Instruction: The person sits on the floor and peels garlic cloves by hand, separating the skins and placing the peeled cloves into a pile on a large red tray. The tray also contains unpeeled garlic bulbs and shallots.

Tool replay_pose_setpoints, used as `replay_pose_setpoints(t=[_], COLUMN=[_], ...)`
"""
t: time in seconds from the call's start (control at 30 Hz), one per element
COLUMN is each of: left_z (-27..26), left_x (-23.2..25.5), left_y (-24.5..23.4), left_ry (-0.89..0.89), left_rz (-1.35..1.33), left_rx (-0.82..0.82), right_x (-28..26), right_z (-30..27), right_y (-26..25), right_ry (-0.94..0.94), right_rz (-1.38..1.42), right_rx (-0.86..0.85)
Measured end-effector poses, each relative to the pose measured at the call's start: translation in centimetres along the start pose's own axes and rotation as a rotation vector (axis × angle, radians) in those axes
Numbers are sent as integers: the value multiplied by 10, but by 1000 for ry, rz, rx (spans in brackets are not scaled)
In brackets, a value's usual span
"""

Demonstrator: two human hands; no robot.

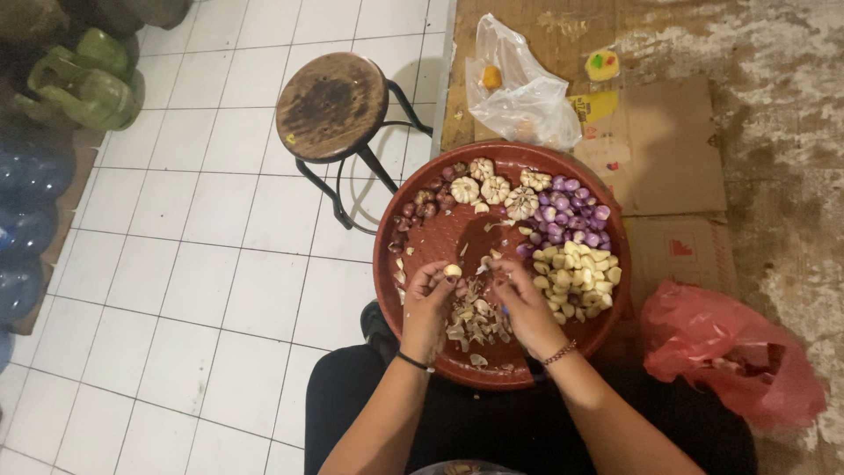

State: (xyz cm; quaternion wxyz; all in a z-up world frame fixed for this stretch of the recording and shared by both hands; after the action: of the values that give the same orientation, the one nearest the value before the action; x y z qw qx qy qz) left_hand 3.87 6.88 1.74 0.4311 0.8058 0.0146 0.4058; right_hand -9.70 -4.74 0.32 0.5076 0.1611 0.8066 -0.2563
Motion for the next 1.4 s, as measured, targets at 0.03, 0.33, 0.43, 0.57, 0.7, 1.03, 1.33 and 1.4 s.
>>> replay_pose_setpoints(t=[0.03, 0.33, 0.43, 0.57, 0.7, 1.03, 1.33, 1.4], left_z=[0, 4, 6, 20, 47, 92, 154, 154], left_x=[1, 7, 14, 12, -30, -132, -58, -50], left_y=[0, -8, -10, -6, 10, 80, 38, 33], left_ry=[-2, -79, -64, 29, 68, -219, 359, 379], left_rz=[9, -91, -83, 110, 757, 867, 1288, 1445], left_rx=[27, 68, 129, 49, -194, -240, -17, -111], right_x=[2, -11, -19, -14, 16, 73, -7, -22], right_z=[1, -9, -12, -11, -15, -9, -25, -30], right_y=[3, 7, 13, 27, 56, 68, 40, 32], right_ry=[4, -451, -172, -97, -275, -924, -186, -165], right_rz=[-100, -352, -71, -766, -803, -845, -601, -588], right_rx=[-51, 26, -212, -367, -464, -371, -682, -657])
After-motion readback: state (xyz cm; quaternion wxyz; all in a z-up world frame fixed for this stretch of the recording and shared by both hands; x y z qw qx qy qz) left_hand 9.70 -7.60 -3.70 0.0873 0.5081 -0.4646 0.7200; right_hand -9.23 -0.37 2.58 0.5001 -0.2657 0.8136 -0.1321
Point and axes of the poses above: each hand's wrist, its own z-axis towards the middle knuckle, its own y-axis out of the palm, x = y × z, the point moved 2 cm from there along z, towards the middle knuckle, and after that the axes turned 15 degrees about -z, right-handed, at the moved point
